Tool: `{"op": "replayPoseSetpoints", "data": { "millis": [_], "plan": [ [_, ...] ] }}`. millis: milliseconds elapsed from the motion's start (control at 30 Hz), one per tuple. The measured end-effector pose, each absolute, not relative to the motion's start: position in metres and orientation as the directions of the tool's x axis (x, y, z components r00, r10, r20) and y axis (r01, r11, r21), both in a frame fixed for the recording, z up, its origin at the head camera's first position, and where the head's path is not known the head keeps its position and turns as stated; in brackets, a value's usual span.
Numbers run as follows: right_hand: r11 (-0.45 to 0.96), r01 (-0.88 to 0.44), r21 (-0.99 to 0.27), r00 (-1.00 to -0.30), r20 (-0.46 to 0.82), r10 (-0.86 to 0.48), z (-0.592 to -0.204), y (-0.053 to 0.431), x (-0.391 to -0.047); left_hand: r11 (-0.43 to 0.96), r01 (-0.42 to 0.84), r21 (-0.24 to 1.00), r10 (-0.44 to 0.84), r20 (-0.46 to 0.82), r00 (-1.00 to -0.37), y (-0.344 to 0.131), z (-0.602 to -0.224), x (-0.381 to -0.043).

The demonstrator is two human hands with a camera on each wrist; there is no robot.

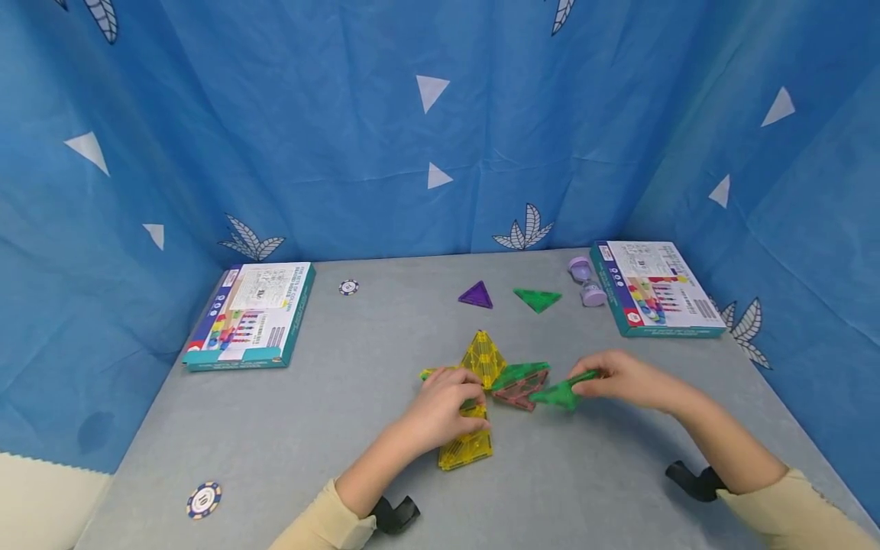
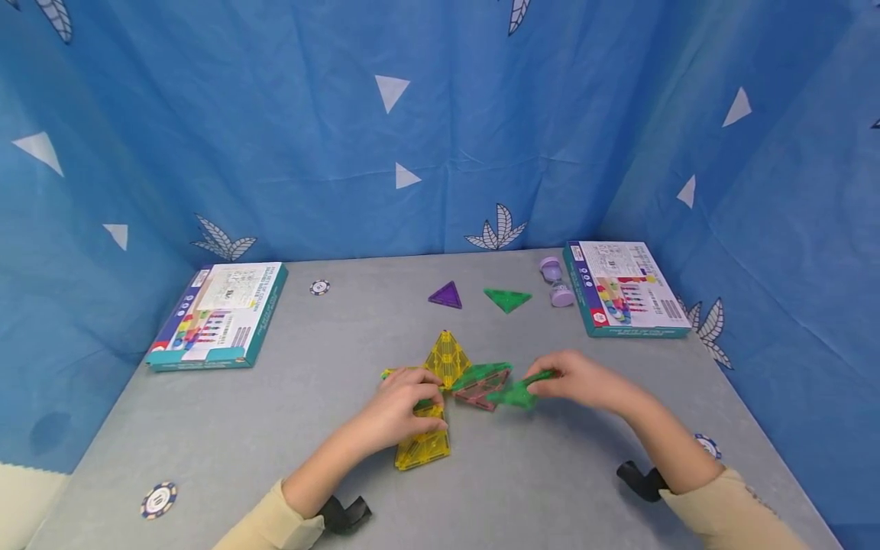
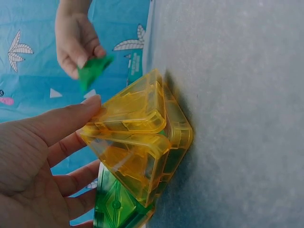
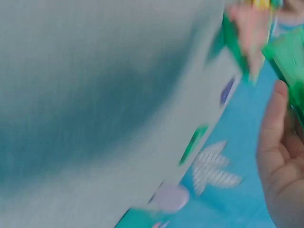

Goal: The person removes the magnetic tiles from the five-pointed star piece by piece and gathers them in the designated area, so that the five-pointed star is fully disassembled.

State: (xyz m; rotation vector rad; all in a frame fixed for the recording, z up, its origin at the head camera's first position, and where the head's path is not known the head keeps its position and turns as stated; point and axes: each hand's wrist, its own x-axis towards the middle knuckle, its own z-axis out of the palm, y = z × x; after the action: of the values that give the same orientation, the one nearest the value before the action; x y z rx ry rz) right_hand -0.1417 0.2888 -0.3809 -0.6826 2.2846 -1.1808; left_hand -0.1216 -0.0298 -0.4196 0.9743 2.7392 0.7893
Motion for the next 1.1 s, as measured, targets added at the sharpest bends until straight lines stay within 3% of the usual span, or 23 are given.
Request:
{"op": "replayPoseSetpoints", "data": {
  "millis": [100, 200, 300, 500, 733, 1100],
  "plan": [
    [0.514, -0.036, -0.857, -0.873, -0.224, -0.434, -0.380, 0.309, -0.163, 0.653, 0.553, 0.517, 0.620, 0.053, -0.782, -0.030, -0.419, -0.121],
    [0.510, 0.102, -0.854, -0.925, -0.271, -0.268, -0.390, 0.321, -0.187, 0.655, 0.554, 0.514, 0.620, 0.055, -0.783, -0.031, -0.418, -0.121],
    [0.478, 0.198, -0.856, -0.919, -0.332, -0.213, -0.405, 0.326, -0.208, 0.656, 0.554, 0.512, 0.618, 0.057, -0.784, -0.032, -0.419, -0.120],
    [0.390, 0.358, -0.848, -0.856, -0.465, -0.226, -0.424, 0.331, -0.236, 0.659, 0.557, 0.506, 0.613, 0.068, -0.787, -0.031, -0.421, -0.117],
    [0.446, 0.390, -0.805, -0.836, -0.513, -0.196, -0.423, 0.334, -0.241, 0.648, 0.578, 0.496, 0.620, 0.097, -0.779, -0.029, -0.424, -0.117],
    [0.612, 0.296, -0.733, -0.893, -0.440, -0.095, -0.415, 0.332, -0.238, 0.642, 0.576, 0.507, 0.616, 0.107, -0.780, -0.030, -0.423, -0.120]
  ]
}}
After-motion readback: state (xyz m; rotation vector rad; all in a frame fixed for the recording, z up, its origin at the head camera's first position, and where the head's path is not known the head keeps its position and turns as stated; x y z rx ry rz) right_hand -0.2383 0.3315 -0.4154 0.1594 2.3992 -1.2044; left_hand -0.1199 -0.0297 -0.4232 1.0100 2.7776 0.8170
